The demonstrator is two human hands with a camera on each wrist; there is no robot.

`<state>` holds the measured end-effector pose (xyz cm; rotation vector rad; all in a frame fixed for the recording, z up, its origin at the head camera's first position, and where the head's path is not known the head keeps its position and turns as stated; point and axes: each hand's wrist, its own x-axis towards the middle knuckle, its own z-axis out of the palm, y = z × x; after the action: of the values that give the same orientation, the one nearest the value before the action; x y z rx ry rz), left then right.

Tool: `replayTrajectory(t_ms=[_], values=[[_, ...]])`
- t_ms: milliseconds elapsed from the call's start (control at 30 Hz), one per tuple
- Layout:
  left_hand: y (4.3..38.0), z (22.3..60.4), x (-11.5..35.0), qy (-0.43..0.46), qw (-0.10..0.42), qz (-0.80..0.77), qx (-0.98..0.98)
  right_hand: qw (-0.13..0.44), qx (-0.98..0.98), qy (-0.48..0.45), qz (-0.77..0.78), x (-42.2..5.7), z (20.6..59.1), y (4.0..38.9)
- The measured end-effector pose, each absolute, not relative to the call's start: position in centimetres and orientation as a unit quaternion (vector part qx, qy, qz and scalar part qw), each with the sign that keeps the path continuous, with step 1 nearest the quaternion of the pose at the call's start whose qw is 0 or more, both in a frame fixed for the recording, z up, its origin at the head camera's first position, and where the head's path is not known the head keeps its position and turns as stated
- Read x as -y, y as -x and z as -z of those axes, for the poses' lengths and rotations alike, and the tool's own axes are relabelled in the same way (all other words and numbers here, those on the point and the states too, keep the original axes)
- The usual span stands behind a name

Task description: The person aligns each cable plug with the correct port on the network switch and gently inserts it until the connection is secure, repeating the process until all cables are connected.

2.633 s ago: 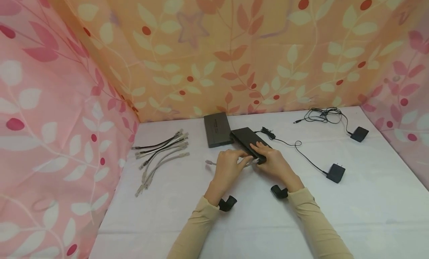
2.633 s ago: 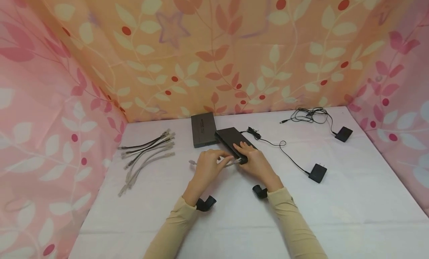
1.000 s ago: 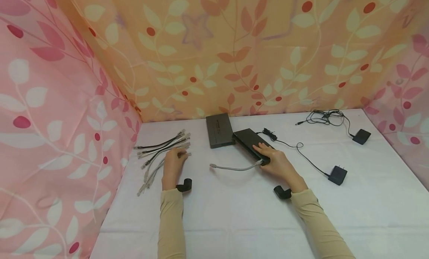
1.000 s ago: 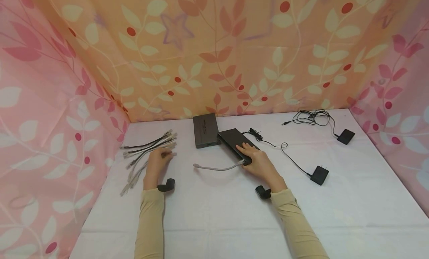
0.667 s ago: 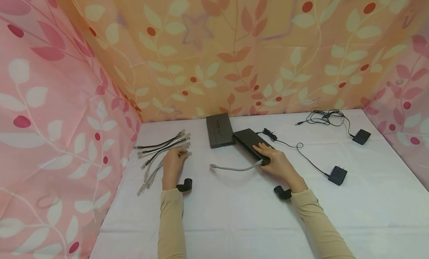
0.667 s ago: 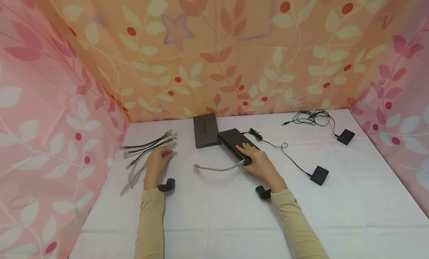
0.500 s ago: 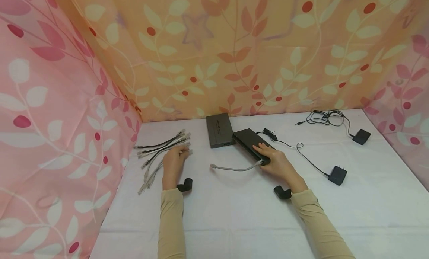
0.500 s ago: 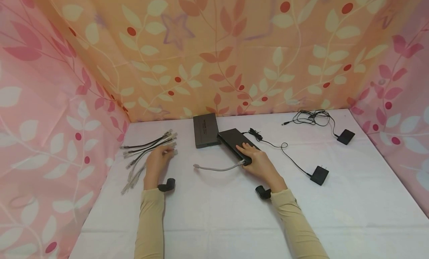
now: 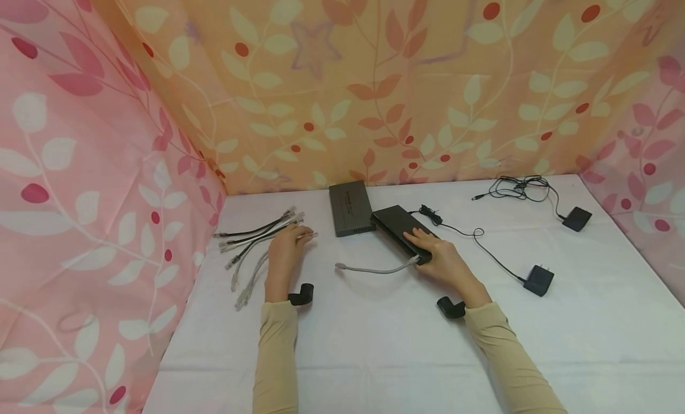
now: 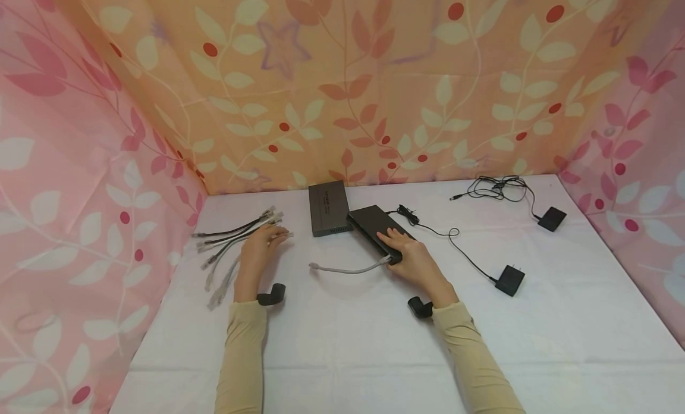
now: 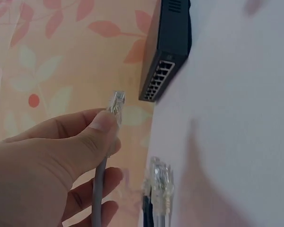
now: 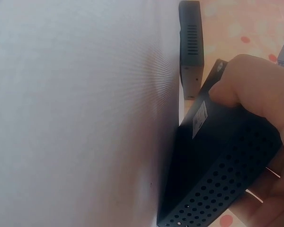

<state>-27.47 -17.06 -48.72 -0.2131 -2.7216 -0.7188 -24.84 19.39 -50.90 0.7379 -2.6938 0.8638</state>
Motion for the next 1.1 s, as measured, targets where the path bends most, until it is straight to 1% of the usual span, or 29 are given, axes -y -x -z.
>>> replayTrajectory(t_ms=[167, 333, 600, 933, 1100], values=[[27.4, 47.9, 16.0, 0.101, 0.178, 0.243, 0.948, 0.109, 0.914, -0.253, -0.297, -19.4, 50.9, 24.8], [27.2, 47.4, 14.8, 0.114, 0.178, 0.249, 0.945, 0.110, 0.915, -0.255, -0.294, -19.5, 50.9, 24.9], [27.0, 47.2, 12.8, 0.138, 0.149, 0.269, 0.942, 0.109, 0.915, -0.257, -0.291, -19.5, 51.0, 24.9], [26.1, 46.3, 10.0, 0.166, 0.089, 0.321, 0.928, 0.105, 0.915, -0.257, -0.292, -19.4, 51.0, 24.9], [25.6, 46.0, 8.6, 0.187, 0.082, 0.316, 0.927, 0.100, 0.916, -0.254, -0.293, -19.5, 51.1, 24.9]])
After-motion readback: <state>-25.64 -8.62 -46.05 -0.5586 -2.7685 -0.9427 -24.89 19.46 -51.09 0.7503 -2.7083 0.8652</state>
